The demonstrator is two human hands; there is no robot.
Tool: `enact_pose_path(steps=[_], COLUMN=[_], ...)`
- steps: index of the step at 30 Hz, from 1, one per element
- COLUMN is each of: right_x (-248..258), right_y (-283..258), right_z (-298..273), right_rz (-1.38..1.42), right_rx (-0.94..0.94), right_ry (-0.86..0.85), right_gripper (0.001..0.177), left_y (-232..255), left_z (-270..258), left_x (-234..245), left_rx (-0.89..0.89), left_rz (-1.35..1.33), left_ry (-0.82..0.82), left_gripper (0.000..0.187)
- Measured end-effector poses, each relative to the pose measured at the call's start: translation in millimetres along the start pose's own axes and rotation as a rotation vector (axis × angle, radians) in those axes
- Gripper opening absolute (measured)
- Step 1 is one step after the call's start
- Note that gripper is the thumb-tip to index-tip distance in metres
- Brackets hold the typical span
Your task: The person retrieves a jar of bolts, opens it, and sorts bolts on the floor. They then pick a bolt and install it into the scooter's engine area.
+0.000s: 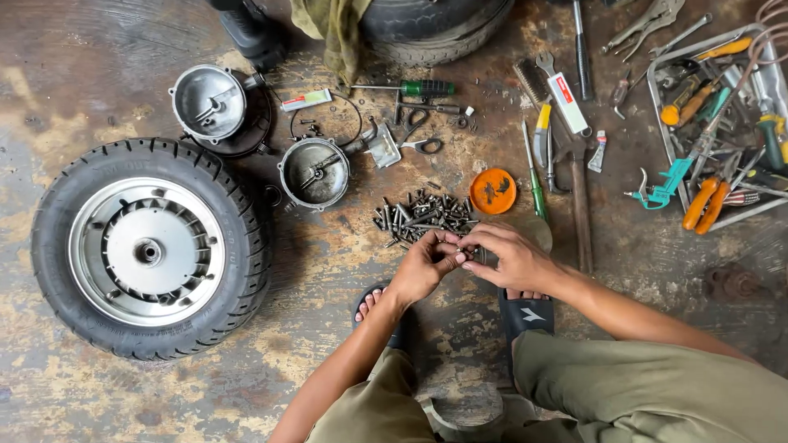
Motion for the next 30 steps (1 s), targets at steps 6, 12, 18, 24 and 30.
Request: enact_pose_path(steps=[6, 12, 18, 24, 30], right_x=[-5.4, -12.6, -18.9, -13.4, -11.5], right_y=[8.6, 21.2, 52.3, 93.8, 98.4], right_z=[-12.0, -21.8, -30.8, -43.4, -47.7], right_rz=[-0.031, -0.114, -0.047, -0.179, -0.393], right_rx=[-0.001, -0.016, 0.000, -0.068, -0.223], right_ry=[0.026, -0.002, -0.038, 0.052, -0.002], right_gripper=[0.022, 0.023, 0.026, 0.020, 0.044], left_y=[-6.1, -7.2, -8.9, -57.7, -49.4], left_z=[0.1, -3.2, -6.9, -15.8, -16.1], left_x=[-3.6, -7.1, -6.7, 12.3, 28.3], left_rx=[0.035, 0.059, 0.157, 0.345, 0.392], left_rz=[0.028, 0.098, 0.293, 0.698, 1.001], left_ry=[0.006, -0.016, -0.073, -0.154, -0.037], left_gripper=[0.035, 0.031, 0.031, 0.032, 0.027])
Point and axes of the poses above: each hand's wrist, its own z-axis towards the middle knuckle, its own x-axis out of the back of the hand, y = z × x, the point moved 1 cm from there along z, towards the middle knuckle, and after that the axes turned 13 degrees about -y, right-handed, at the moved point
